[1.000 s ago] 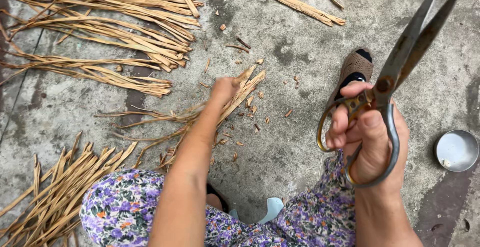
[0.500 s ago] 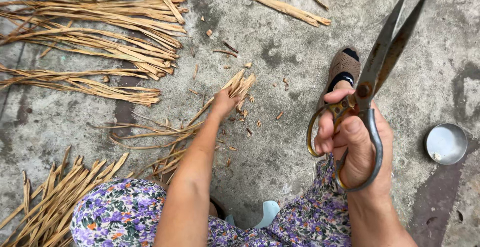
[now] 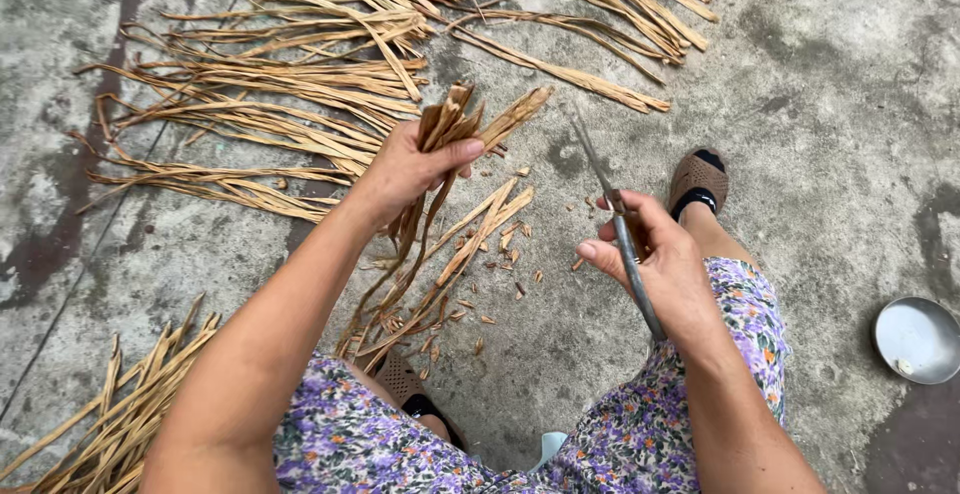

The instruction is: The person sits on a low stool on a concrete floor and trims dried palm-like leaves with scissors, cutting off hard midribs and damaged ends. They pick up leaves one at a time from piles on the ground, snip them, and place the trimmed strips back into piles.

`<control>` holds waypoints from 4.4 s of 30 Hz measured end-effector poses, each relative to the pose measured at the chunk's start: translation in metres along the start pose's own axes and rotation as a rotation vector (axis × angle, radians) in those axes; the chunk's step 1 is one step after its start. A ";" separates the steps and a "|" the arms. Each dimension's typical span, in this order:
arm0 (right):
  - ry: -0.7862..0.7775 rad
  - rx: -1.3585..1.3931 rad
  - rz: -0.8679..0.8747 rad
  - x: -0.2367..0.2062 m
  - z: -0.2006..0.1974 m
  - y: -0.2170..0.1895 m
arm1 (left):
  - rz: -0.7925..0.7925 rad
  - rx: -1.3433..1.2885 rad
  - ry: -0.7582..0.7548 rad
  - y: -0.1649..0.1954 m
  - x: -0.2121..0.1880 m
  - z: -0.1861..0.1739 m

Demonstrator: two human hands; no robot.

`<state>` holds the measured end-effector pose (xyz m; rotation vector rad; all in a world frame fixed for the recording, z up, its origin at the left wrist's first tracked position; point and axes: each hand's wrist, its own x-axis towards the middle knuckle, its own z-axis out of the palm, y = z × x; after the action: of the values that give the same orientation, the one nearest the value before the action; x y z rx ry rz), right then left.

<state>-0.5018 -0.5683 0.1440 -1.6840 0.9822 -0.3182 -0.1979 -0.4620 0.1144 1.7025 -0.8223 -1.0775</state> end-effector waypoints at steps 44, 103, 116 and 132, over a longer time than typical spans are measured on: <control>0.017 0.215 -0.171 -0.017 0.019 -0.010 | 0.332 0.690 0.603 0.029 -0.065 -0.087; -0.022 0.790 -0.403 -0.016 0.040 -0.023 | 0.108 -0.288 0.104 0.025 -0.126 0.089; -0.109 0.910 -0.350 -0.015 0.043 -0.017 | 0.100 -0.498 -0.013 0.010 -0.139 0.108; -0.204 0.888 -0.356 -0.017 0.046 -0.022 | 0.166 -0.543 0.037 0.011 -0.136 0.110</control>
<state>-0.4727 -0.5240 0.1520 -1.0219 0.2853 -0.6850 -0.3525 -0.3860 0.1444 1.1736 -0.5677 -1.0357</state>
